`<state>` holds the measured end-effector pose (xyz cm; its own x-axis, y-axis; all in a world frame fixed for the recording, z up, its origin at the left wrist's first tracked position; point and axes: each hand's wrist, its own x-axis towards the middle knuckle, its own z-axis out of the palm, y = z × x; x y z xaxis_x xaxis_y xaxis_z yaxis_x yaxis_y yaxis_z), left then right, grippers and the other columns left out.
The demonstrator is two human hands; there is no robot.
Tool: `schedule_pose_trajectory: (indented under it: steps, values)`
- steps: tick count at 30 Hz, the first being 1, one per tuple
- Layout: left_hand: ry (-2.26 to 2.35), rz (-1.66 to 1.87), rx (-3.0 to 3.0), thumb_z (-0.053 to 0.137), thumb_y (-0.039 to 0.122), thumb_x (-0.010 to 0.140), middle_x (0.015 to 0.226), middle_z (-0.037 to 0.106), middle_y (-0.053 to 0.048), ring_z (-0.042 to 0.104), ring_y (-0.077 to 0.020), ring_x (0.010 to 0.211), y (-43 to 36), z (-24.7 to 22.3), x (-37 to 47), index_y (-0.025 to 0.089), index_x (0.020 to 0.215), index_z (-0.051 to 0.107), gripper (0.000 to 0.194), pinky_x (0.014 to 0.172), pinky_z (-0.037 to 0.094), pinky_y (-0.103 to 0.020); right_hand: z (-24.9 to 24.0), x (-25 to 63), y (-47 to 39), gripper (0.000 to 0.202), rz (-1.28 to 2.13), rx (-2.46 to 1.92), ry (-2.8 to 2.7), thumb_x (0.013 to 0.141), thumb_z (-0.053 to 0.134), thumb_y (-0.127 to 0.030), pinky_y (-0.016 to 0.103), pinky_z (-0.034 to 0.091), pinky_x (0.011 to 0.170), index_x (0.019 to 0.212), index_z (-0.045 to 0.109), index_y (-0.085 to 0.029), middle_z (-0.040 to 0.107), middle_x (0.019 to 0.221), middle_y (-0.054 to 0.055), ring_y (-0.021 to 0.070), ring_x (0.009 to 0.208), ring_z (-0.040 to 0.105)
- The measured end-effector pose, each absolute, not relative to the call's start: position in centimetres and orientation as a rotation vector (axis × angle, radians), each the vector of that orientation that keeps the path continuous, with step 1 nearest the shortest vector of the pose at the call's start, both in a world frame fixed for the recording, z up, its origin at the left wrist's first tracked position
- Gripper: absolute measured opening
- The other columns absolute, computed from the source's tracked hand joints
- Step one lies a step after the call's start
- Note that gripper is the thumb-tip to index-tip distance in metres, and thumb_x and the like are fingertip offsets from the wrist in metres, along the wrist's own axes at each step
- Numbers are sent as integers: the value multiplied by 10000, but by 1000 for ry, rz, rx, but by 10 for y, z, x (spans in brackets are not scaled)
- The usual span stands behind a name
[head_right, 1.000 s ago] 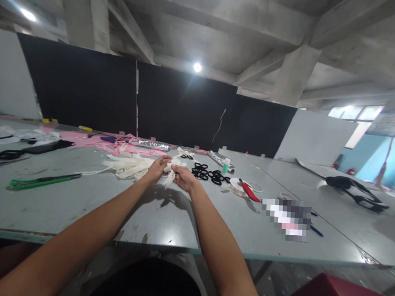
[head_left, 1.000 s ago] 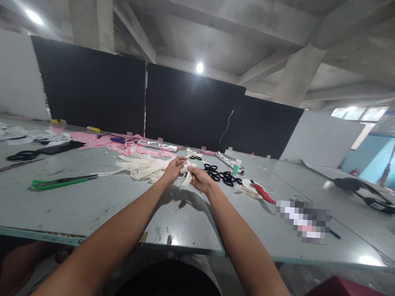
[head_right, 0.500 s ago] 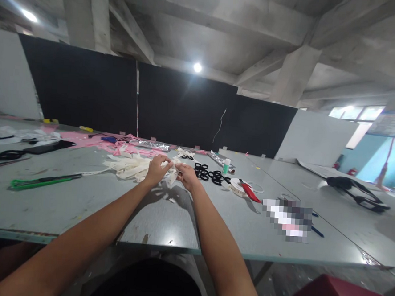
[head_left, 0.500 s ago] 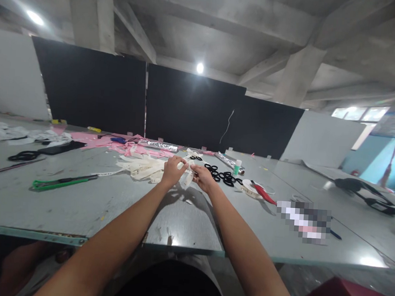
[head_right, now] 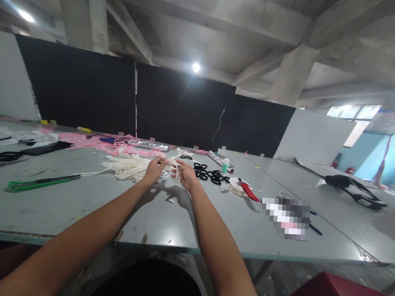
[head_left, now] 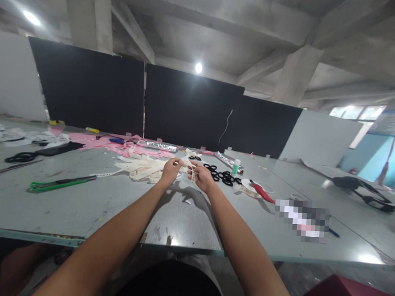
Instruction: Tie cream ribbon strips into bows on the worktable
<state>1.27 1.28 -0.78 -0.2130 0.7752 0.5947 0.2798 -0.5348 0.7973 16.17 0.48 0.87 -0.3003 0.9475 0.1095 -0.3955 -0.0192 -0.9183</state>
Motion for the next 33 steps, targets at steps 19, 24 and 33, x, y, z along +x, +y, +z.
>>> schedule_pose_trajectory:
  steps: [19,24,33]
  values:
    - [1055,1735,1426,603,459,710,600,551,13,475,-102,514,12,-8,13,153,740,596,307,509,366,-217,8,162,4,479,1192,-689,-1384,618,634,-134,201,537,447,1080,565,-238,602,1149,26,64,571,576]
    - [1035,1639,1444,610,459,699,558,557,6,490,-108,506,6,-5,18,143,741,611,318,494,353,-216,8,159,8,295,1022,-746,-1369,647,631,-195,174,523,463,940,602,-190,649,961,25,93,643,590]
    - [1020,1620,1426,639,452,664,593,576,-6,532,-114,512,2,-3,22,153,724,592,308,474,353,-207,5,160,11,205,1054,-804,-1322,733,537,-189,210,531,429,924,610,-201,622,754,6,99,564,577]
